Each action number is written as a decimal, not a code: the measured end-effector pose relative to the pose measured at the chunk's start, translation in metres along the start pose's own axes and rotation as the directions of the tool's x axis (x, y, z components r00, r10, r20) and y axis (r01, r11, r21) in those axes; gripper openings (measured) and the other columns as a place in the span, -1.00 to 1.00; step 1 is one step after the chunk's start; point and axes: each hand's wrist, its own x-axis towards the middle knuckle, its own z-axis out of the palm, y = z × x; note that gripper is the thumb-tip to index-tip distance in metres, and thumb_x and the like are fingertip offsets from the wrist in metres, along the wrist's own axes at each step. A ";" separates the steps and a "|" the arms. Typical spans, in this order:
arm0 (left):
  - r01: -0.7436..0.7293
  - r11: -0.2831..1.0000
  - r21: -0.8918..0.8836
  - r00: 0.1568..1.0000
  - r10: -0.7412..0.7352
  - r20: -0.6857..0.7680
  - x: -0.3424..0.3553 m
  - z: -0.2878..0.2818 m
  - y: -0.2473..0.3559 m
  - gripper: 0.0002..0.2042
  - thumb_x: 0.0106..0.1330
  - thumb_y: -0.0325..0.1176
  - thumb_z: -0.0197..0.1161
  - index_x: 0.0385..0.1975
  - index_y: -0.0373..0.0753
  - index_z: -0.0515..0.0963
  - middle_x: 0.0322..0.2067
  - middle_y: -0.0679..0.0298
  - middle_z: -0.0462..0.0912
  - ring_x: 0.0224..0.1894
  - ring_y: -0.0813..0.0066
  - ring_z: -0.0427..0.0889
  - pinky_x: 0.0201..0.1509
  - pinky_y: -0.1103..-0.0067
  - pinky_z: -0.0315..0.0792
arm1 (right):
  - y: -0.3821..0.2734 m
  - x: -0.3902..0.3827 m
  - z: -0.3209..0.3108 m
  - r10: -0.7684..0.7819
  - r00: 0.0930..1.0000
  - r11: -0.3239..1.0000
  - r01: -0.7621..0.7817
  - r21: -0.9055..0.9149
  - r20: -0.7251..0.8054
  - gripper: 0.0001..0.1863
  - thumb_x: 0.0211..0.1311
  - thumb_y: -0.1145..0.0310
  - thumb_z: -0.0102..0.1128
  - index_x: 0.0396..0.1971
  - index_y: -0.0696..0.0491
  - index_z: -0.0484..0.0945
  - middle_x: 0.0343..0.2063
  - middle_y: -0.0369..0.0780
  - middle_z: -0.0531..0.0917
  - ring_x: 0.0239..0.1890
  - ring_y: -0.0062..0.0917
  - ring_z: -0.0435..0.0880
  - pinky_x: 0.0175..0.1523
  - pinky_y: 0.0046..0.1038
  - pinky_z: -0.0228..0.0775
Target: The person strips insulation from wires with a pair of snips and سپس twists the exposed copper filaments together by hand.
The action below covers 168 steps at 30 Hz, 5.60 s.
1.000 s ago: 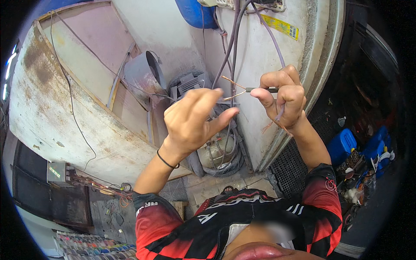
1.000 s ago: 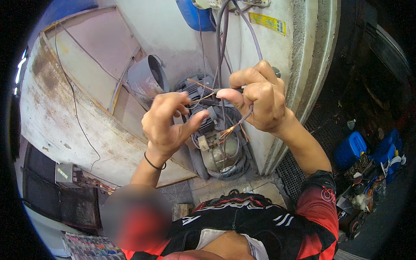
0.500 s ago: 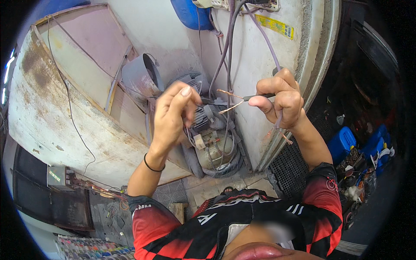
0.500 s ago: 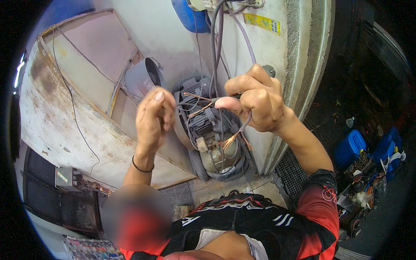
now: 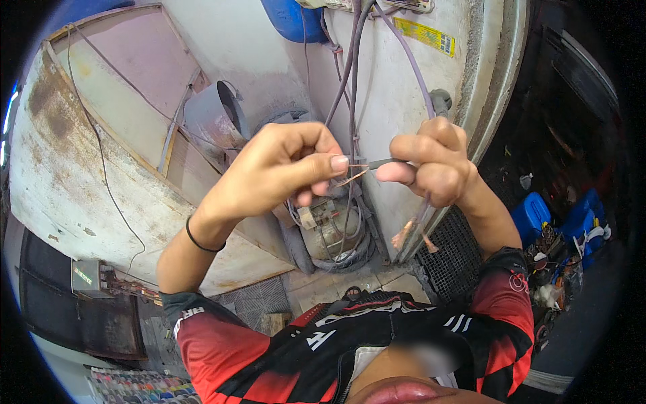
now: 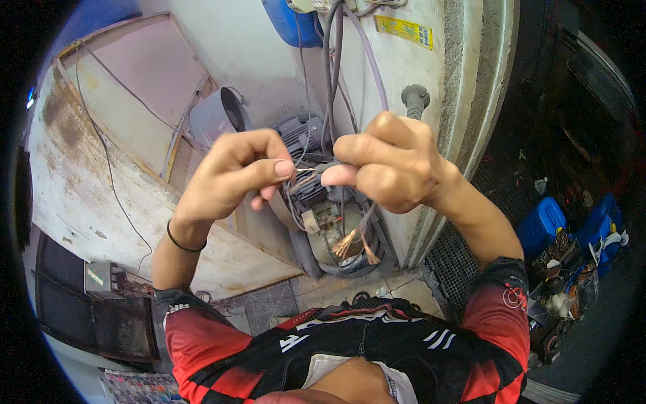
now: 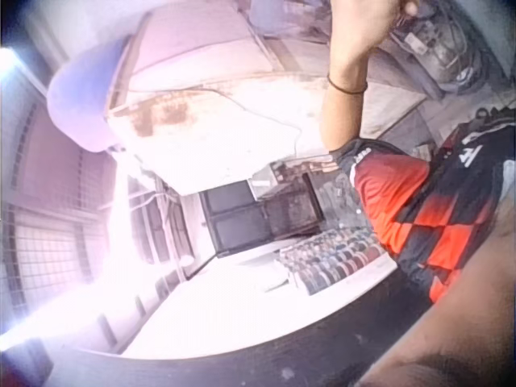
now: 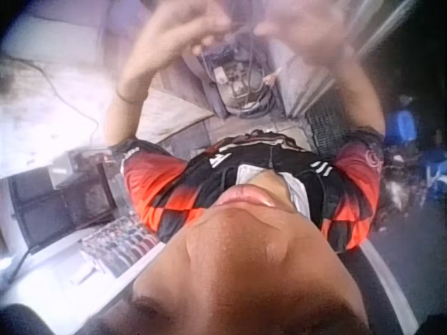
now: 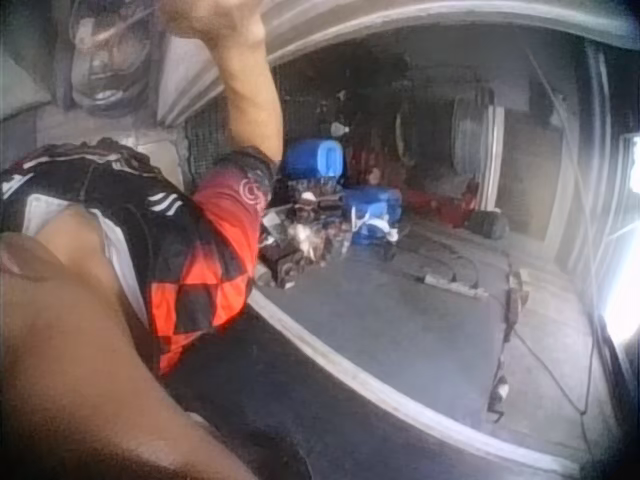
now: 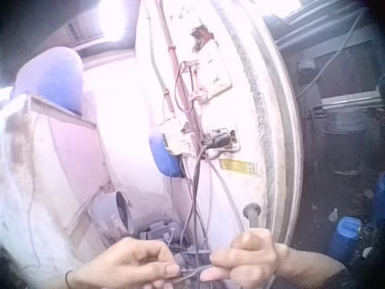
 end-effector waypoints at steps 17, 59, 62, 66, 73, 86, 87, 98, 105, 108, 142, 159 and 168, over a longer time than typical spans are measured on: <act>-0.642 -0.190 0.743 0.285 0.840 0.461 0.018 -0.030 -0.018 -0.74 0.02 -0.51 0.42 -0.26 -0.29 0.57 -0.41 0.22 0.63 -0.53 0.45 0.60 -0.56 0.63 0.42 | 0.007 0.001 -0.001 0.081 0.997 0.983 -0.078 0.165 -0.012 -0.55 0.03 0.38 0.43 -0.42 0.00 0.19 -0.51 -0.19 0.63 -0.61 -0.51 0.37 -0.57 -0.55 0.17; -0.556 0.624 0.550 0.663 0.731 -0.159 0.000 -0.010 -0.012 -0.86 0.20 -0.43 0.32 -0.33 -0.28 0.51 -0.47 0.33 0.58 -0.53 0.68 0.48 -0.51 0.74 0.34 | 0.007 0.003 -0.013 0.065 0.998 0.979 -0.062 0.194 -0.010 -0.58 0.05 0.42 0.41 -0.39 0.03 0.21 -0.51 -0.18 0.62 -0.60 -0.51 0.36 -0.59 -0.53 0.18; -0.620 -0.051 0.783 0.317 0.896 0.310 0.005 -0.024 -0.015 -0.52 -0.02 -0.54 0.51 -0.09 -0.11 0.45 -0.34 0.12 0.62 -0.55 0.46 0.63 -0.59 0.66 0.43 | 0.007 0.007 -0.010 0.125 0.992 0.955 -0.116 0.274 -0.013 -0.57 0.09 0.40 0.39 -0.39 0.02 0.19 -0.53 -0.18 0.61 -0.61 -0.52 0.35 -0.57 -0.53 0.18; -0.572 -0.394 0.720 0.014 0.872 0.489 0.016 -0.017 -0.019 -0.51 -0.04 -0.61 0.44 -0.08 -0.07 0.49 -0.27 0.17 0.62 -0.53 0.46 0.62 -0.61 0.66 0.34 | 0.006 0.011 -0.010 0.207 0.977 0.898 -0.211 0.386 0.051 -0.56 0.11 0.39 0.38 -0.39 0.01 0.16 -0.54 -0.18 0.59 -0.59 -0.52 0.35 -0.50 -0.52 0.19; -0.510 -0.449 0.734 0.109 0.813 0.573 0.007 -0.014 -0.004 -0.75 -0.03 -0.45 0.41 -0.31 -0.25 0.59 -0.37 0.24 0.65 -0.51 0.51 0.61 -0.56 0.67 0.36 | 0.000 0.008 -0.012 0.374 0.914 0.781 -0.402 0.478 0.158 -0.56 0.26 0.25 0.26 -0.35 -0.06 0.06 -0.54 -0.24 0.50 -0.50 -0.58 0.23 -0.41 -0.58 0.11; -0.051 0.953 0.298 0.998 0.034 0.061 0.003 -0.010 0.018 -0.74 0.36 -0.21 0.23 -0.43 -0.28 0.51 -0.58 0.41 0.50 -0.54 0.76 0.42 -0.50 0.75 0.25 | 0.008 0.011 -0.016 0.046 0.991 0.993 -0.058 0.098 0.122 -0.59 0.03 0.36 0.41 -0.39 0.05 0.25 -0.50 -0.25 0.58 -0.61 -0.51 0.39 -0.64 -0.51 0.15; 0.037 0.979 0.203 0.993 -0.058 0.101 0.007 -0.013 0.017 -0.73 0.37 -0.18 0.22 -0.44 -0.27 0.51 -0.59 0.44 0.49 -0.54 0.77 0.40 -0.50 0.76 0.22 | 0.007 0.012 -0.015 0.018 0.992 0.997 -0.027 0.070 0.122 -0.60 0.02 0.35 0.41 -0.39 0.05 0.26 -0.50 -0.26 0.58 -0.61 -0.50 0.40 -0.67 -0.50 0.14; -0.508 0.000 0.861 0.412 0.878 0.242 -0.014 0.003 0.021 -0.45 -0.11 -0.18 0.59 -0.14 -0.29 0.53 -0.42 0.22 0.60 -0.47 0.49 0.58 -0.45 0.62 0.46 | 0.005 0.013 0.004 0.408 0.904 0.889 -0.425 0.167 0.128 -0.65 0.08 0.38 0.37 -0.42 0.11 0.29 -0.53 -0.18 0.52 -0.54 -0.30 0.50 -0.45 -0.36 0.34; -0.477 -0.018 0.879 0.399 0.886 0.235 -0.005 0.019 0.026 -0.62 -0.03 -0.28 0.55 -0.27 -0.31 0.58 -0.48 0.22 0.63 -0.53 0.48 0.60 -0.53 0.61 0.45 | -0.004 0.020 0.006 0.473 0.863 0.845 -0.501 0.187 0.177 -0.68 0.08 0.40 0.37 -0.40 0.13 0.33 -0.51 -0.16 0.50 -0.50 -0.24 0.54 -0.42 -0.33 0.38; -0.465 -0.032 0.885 0.475 0.834 0.280 -0.009 0.019 0.031 -0.75 0.06 -0.38 0.48 -0.32 -0.32 0.58 -0.54 0.23 0.62 -0.55 0.51 0.59 -0.54 0.62 0.42 | -0.004 0.020 0.009 0.455 0.876 0.865 -0.477 0.156 0.159 -0.68 0.08 0.38 0.36 -0.40 0.14 0.33 -0.51 -0.15 0.50 -0.50 -0.24 0.54 -0.43 -0.34 0.38; -0.300 0.907 0.295 0.934 0.342 -0.100 -0.003 0.014 0.031 -0.79 0.35 -0.27 0.23 -0.43 -0.30 0.56 -0.61 0.42 0.51 -0.63 0.73 0.38 -0.59 0.74 0.21 | -0.007 0.012 0.017 0.396 0.917 0.912 -0.388 0.135 -0.037 -0.61 0.06 0.45 0.38 -0.43 0.12 0.22 -0.53 -0.18 0.53 -0.57 -0.37 0.48 -0.51 -0.41 0.34; -0.789 0.611 0.064 0.409 0.599 -0.688 0.061 0.083 -0.046 -0.74 0.31 -0.44 0.28 -0.11 -0.32 0.38 -0.16 0.28 0.50 -0.16 0.60 0.48 -0.10 0.65 0.42 | -0.029 0.020 0.049 0.893 0.445 0.274 -0.419 0.865 -0.067 -0.67 0.35 0.49 0.13 -0.34 0.04 0.08 -0.42 -0.31 0.44 -0.35 -0.80 0.41 -0.30 -0.75 0.30; -0.805 0.480 -0.348 0.538 0.344 -0.770 0.063 0.074 -0.039 -0.82 0.45 -0.36 0.07 -0.12 -0.34 0.45 -0.28 0.20 0.59 -0.16 0.41 0.62 -0.08 0.46 0.59 | -0.030 0.025 0.032 0.870 0.490 0.282 -0.580 0.764 0.051 -0.74 0.37 0.44 0.07 -0.26 0.14 0.13 -0.31 -0.23 0.39 -0.31 -0.68 0.45 -0.20 -0.62 0.38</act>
